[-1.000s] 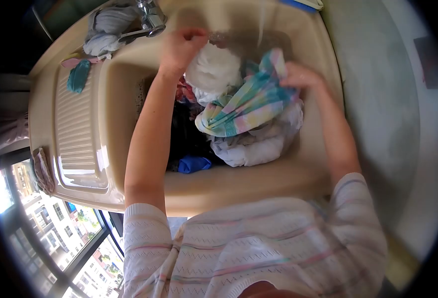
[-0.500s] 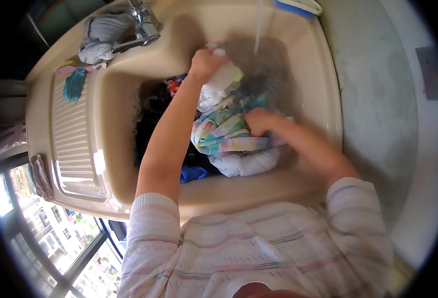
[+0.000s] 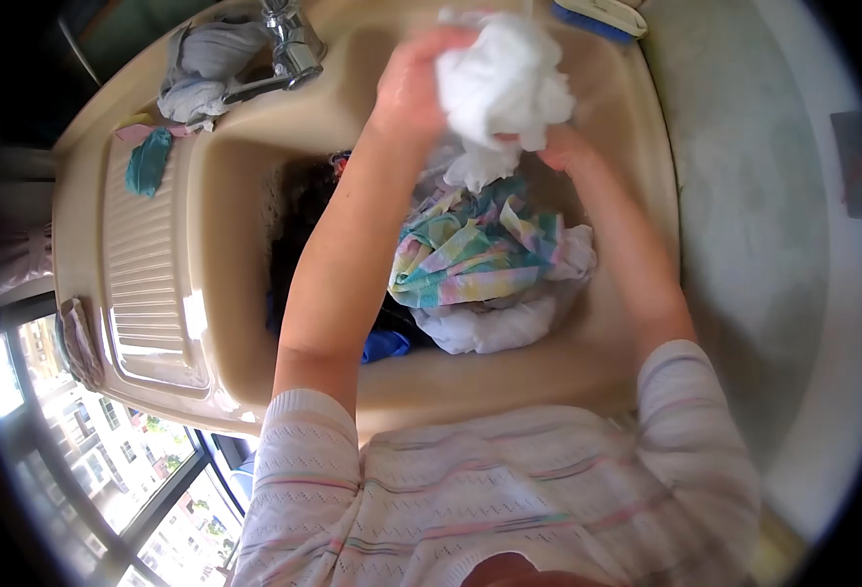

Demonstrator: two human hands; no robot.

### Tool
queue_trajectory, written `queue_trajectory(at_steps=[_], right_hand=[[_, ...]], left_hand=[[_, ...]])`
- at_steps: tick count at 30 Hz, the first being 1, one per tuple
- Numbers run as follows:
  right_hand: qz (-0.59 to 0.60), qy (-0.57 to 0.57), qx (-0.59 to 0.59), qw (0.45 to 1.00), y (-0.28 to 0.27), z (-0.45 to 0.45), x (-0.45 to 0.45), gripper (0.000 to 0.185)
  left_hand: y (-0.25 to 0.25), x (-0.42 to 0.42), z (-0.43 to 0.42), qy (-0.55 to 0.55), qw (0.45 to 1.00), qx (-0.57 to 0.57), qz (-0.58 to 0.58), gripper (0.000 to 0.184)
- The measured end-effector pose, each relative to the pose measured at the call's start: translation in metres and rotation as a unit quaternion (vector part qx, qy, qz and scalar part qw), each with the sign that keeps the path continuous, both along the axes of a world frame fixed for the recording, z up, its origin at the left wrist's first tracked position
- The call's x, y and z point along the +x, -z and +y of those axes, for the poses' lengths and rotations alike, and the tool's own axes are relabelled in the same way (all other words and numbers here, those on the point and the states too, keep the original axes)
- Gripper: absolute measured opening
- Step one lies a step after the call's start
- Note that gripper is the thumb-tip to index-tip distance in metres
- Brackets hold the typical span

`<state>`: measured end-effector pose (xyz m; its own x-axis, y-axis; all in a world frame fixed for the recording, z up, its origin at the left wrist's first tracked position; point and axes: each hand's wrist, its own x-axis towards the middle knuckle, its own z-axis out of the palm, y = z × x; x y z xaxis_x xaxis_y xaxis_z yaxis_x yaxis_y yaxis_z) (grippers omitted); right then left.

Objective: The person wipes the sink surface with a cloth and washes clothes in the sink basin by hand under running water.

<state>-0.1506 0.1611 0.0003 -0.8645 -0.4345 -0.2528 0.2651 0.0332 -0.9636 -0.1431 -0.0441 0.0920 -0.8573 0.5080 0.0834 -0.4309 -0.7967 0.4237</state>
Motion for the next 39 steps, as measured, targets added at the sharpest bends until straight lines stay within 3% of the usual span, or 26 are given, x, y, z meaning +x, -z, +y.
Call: queue_trajectory(at_steps=[1, 2, 4, 5, 6, 7, 8, 12, 13, 14, 15, 17, 18, 19, 21, 23, 25, 27, 28, 30, 32, 33, 34, 35, 37, 39], right_hand=[[-0.048, 0.031, -0.048, 0.997, 0.013, 0.006, -0.011, 0.041], [-0.074, 0.042, 0.057, 0.995, 0.005, 0.014, -0.017, 0.047], [0.004, 0.125, 0.136, 0.983, 0.045, 0.036, -0.032, 0.050], [0.044, 0.163, 0.175, 0.970, 0.062, 0.042, -0.038, 0.051], [0.039, 0.208, 0.133, 0.968, 0.066, 0.028, -0.032, 0.054], [0.145, 0.141, 0.311, 0.929, 0.087, 0.023, -0.032, 0.053], [0.147, 0.087, 0.366, 0.915, 0.092, 0.008, -0.019, 0.053], [0.156, -0.187, 0.451, 0.859, 0.122, 0.007, -0.025, 0.044], [0.185, -0.096, 0.579, 0.788, 0.063, 0.001, -0.016, 0.028], [0.042, 0.041, 0.389, 0.919, 0.064, 0.009, -0.022, 0.027], [-0.107, 0.174, 0.163, 0.965, 0.066, 0.017, -0.025, 0.025], [-0.051, 0.081, 0.243, 0.965, 0.068, 0.001, -0.022, 0.026], [-0.020, 0.033, 0.283, 0.958, 0.066, -0.014, -0.021, 0.027], [0.071, 0.001, 0.108, 0.992, 0.056, -0.039, 0.000, 0.026], [0.246, -0.032, 0.170, 0.954, 0.029, -0.084, 0.038, 0.026], [0.365, -0.081, 0.180, 0.910, -0.021, -0.115, 0.085, 0.031], [0.439, -0.083, 0.169, 0.878, -0.025, -0.134, 0.107, 0.031], [0.479, 0.036, 0.159, 0.863, 0.031, -0.136, 0.070, 0.025], [0.364, 0.078, 0.184, 0.910, 0.051, -0.130, 0.049, 0.031], [0.201, 0.052, 0.314, 0.926, 0.043, -0.091, 0.000, 0.038], [0.201, -0.013, 0.405, 0.892, 0.071, -0.045, -0.020, 0.045], [0.171, 0.035, 0.385, 0.906, 0.090, -0.026, -0.031, 0.048], [0.141, 0.082, 0.363, 0.917, 0.101, -0.008, -0.040, 0.051], [0.082, 0.105, 0.257, 0.957, 0.101, 0.009, -0.044, 0.057], [0.114, 0.234, 0.324, 0.910, 0.110, -0.001, -0.033, 0.053], [0.135, 0.157, 0.468, 0.859, 0.072, -0.044, 0.009, 0.048]], left_hand=[[0.026, 0.001, -0.010, -0.039, 0.997, -0.061, -0.001, 0.043], [0.054, 0.002, -0.021, -0.077, 0.990, -0.122, -0.001, 0.048], [0.101, 0.013, -0.038, -0.076, 0.966, -0.242, -0.051, 0.058], [0.129, 0.016, -0.048, -0.043, 0.921, -0.387, -0.025, 0.059], [0.138, 0.021, -0.034, -0.117, 0.901, -0.417, -0.026, 0.056], [0.143, 0.027, -0.020, -0.191, 0.876, -0.442, -0.026, 0.054], [0.148, 0.026, -0.018, -0.181, 0.874, -0.449, -0.036, 0.054], [0.162, 0.020, -0.022, -0.140, 0.862, -0.483, -0.066, 0.054], [0.165, 0.021, -0.024, -0.129, 0.858, -0.492, -0.074, 0.054], [0.169, 0.024, -0.035, -0.153, 0.890, -0.409, -0.131, 0.051], [0.159, 0.029, -0.035, -0.149, 0.905, -0.357, -0.178, 0.051], [0.127, 0.037, -0.031, -0.141, 0.921, -0.244, -0.269, 0.051], [0.120, 0.037, -0.024, -0.112, 0.938, -0.210, -0.253, 0.055], [0.124, 0.032, -0.021, -0.110, 0.943, -0.202, -0.242, 0.058], [0.138, 0.024, -0.020, -0.101, 0.950, -0.193, -0.225, 0.066], [0.122, 0.037, -0.025, -0.009, 0.959, -0.003, -0.282, 0.054], [0.143, 0.039, -0.019, -0.056, 0.957, -0.043, -0.282, 0.050], [0.177, 0.044, -0.013, -0.105, 0.952, -0.080, -0.276, 0.046], [0.189, 0.044, -0.010, -0.133, 0.949, -0.094, -0.271, 0.044], [0.188, 0.047, -0.008, -0.173, 0.940, -0.159, -0.249, 0.039], [0.151, 0.043, -0.021, -0.198, 0.921, -0.264, -0.205, 0.035], [0.132, 0.042, -0.029, -0.213, 0.906, -0.316, -0.183, 0.034], [0.116, 0.039, -0.036, -0.220, 0.910, -0.275, -0.219, 0.037], [0.098, 0.042, -0.043, -0.229, 0.884, -0.288, -0.289, 0.040], [0.111, 0.044, -0.035, -0.209, 0.887, -0.352, -0.216, 0.040], [0.170, 0.038, -0.013, -0.234, 0.830, -0.506, -0.036, 0.040]])
